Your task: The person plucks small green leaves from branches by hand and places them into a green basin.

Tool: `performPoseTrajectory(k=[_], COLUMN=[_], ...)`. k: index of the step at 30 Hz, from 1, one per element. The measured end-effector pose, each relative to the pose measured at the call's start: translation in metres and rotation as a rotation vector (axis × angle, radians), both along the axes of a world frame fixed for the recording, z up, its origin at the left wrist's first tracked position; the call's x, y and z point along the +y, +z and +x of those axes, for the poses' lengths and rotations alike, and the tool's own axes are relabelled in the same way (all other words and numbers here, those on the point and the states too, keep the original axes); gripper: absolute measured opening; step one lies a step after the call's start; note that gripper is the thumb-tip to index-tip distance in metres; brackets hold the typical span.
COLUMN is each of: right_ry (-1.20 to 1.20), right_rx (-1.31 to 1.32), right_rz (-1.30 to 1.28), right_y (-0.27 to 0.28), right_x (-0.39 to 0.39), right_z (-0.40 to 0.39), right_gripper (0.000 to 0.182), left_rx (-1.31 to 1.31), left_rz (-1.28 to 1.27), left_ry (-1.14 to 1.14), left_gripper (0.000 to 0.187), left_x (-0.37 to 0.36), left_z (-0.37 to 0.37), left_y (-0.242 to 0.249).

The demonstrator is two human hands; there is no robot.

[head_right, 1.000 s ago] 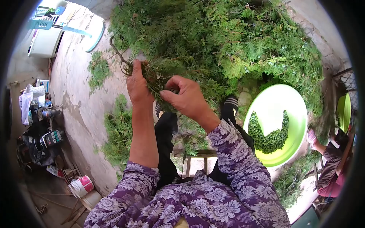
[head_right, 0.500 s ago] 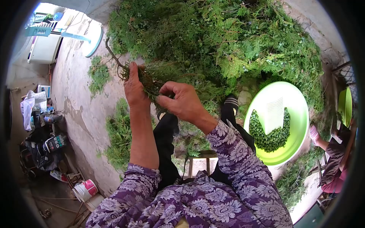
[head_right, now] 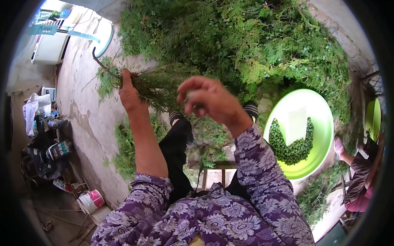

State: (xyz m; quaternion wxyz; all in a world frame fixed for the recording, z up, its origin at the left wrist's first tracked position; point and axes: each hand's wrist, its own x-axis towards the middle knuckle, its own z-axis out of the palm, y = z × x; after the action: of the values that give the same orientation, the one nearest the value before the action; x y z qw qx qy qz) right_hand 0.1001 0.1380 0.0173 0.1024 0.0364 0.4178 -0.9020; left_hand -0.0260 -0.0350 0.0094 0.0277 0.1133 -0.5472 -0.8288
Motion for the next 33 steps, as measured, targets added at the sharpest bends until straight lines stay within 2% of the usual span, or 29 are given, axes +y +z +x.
performPoseTrajectory(k=[1, 3, 7, 9, 10, 12, 13, 15, 25, 27, 30, 33], right_ry=[0.000, -0.217, -0.397, -0.394, -0.393, -0.370, -0.369, -0.324, -0.181, 0.034, 0.150, 0.169], right_rx=[0.000, -0.099, -0.170, -0.146, -0.147, -0.069, -0.070, 0.076, 0.021, 0.090, 0.124, 0.079], right_rz=[0.000, -0.074, -0.043, 0.212, 0.213, 0.443, 0.443, 0.673, 0.628, 0.459, 0.364, 0.270], right_y=[-0.002, -0.005, -0.017, -0.019, -0.019, -0.017, -0.018, -0.022, -0.009, -0.003, -0.001, 0.000], right_x=[0.007, 0.019, 0.029, 0.032, 0.030, 0.022, 0.020, 0.016, 0.006, 0.003, 0.002, 0.005], right_z=[-0.002, -0.006, -0.010, -0.012, -0.012, -0.013, -0.014, -0.016, -0.012, -0.009, -0.007, -0.005], right_gripper=[0.013, 0.012, 0.015, 0.022, 0.022, 0.022, 0.022, 0.023, 0.016, 0.014, 0.015, 0.017], left_rx=[0.000, 0.009, -0.001, 0.007, 0.005, 0.001, 0.000, 0.012, -0.062, 0.008, 0.015, 0.025], left_rz=[0.000, 0.011, -0.006, 0.060, 0.061, 0.130, 0.129, 0.060, 0.009, -0.053, -0.064, -0.107], left_ry=[0.000, -0.050, -0.088, -0.099, -0.098, -0.165, -0.165, -0.165, -0.142, -0.196, -0.193, -0.196], left_gripper=[0.028, 0.026, 0.025, 0.024, 0.024, 0.022, 0.022, 0.020, 0.025, 0.026, 0.024, 0.025], left_x=[-0.003, -0.006, -0.001, 0.000, 0.001, 0.005, 0.003, -0.001, -0.002, -0.008, -0.003, 0.003], left_z=[0.000, 0.001, 0.006, 0.004, 0.007, 0.014, 0.012, 0.008, 0.011, 0.003, 0.003, 0.005], left_y=[0.000, 0.003, 0.005, 0.003, 0.006, 0.013, 0.010, 0.004, 0.009, -0.002, -0.007, -0.008])
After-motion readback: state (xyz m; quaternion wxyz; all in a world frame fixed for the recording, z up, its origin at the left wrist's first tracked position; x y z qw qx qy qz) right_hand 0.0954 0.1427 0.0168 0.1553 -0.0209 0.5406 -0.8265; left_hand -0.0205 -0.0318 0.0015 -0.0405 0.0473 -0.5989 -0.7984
